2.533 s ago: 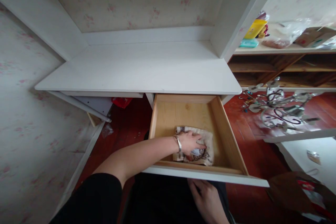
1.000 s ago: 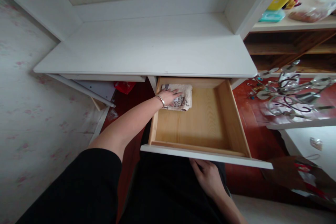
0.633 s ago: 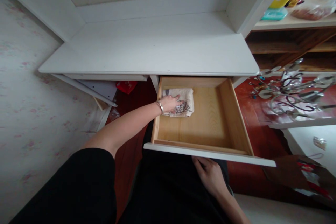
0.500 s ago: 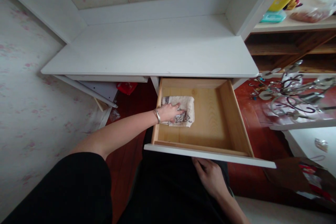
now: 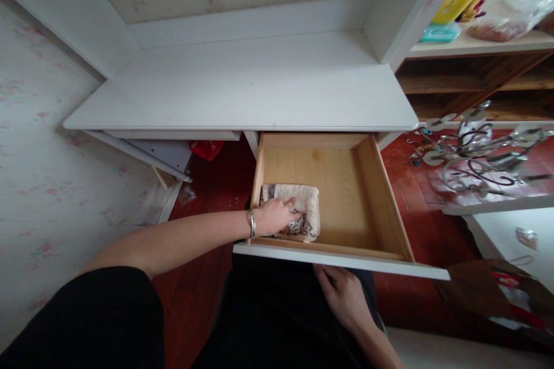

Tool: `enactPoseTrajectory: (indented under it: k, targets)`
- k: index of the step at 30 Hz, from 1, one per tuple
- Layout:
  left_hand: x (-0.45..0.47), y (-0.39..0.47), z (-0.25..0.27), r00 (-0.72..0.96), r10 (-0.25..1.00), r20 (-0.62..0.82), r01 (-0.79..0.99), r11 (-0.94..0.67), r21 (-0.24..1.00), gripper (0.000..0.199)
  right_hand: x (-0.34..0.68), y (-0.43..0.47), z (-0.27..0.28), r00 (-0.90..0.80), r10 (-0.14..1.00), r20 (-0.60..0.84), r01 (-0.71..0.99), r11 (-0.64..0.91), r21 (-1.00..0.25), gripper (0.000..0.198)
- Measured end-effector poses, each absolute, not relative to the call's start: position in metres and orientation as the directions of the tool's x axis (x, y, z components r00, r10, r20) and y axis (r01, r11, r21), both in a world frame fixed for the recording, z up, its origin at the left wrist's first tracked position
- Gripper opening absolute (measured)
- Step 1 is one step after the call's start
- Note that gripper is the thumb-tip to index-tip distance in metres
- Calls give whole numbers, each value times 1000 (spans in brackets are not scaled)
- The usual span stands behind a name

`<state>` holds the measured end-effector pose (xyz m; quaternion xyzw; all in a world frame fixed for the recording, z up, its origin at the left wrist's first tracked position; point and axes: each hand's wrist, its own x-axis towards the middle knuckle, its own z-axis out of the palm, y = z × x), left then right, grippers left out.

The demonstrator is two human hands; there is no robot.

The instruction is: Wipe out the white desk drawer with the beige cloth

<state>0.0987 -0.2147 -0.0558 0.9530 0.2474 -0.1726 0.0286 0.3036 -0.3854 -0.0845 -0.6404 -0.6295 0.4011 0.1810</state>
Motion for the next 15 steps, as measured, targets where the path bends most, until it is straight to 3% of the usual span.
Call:
enactPoseTrajectory:
  k: [10, 15]
  targets:
    - [181, -214, -73, 913, 365, -179, 368, -930, -20, 45, 302, -385, -84, -100, 956, -277, 669, -141, -729, 37]
    - [230, -211, -82, 933, 317, -169, 323, -946, 7, 47, 300, -385, -82, -90, 958, -273, 664, -147, -733, 36]
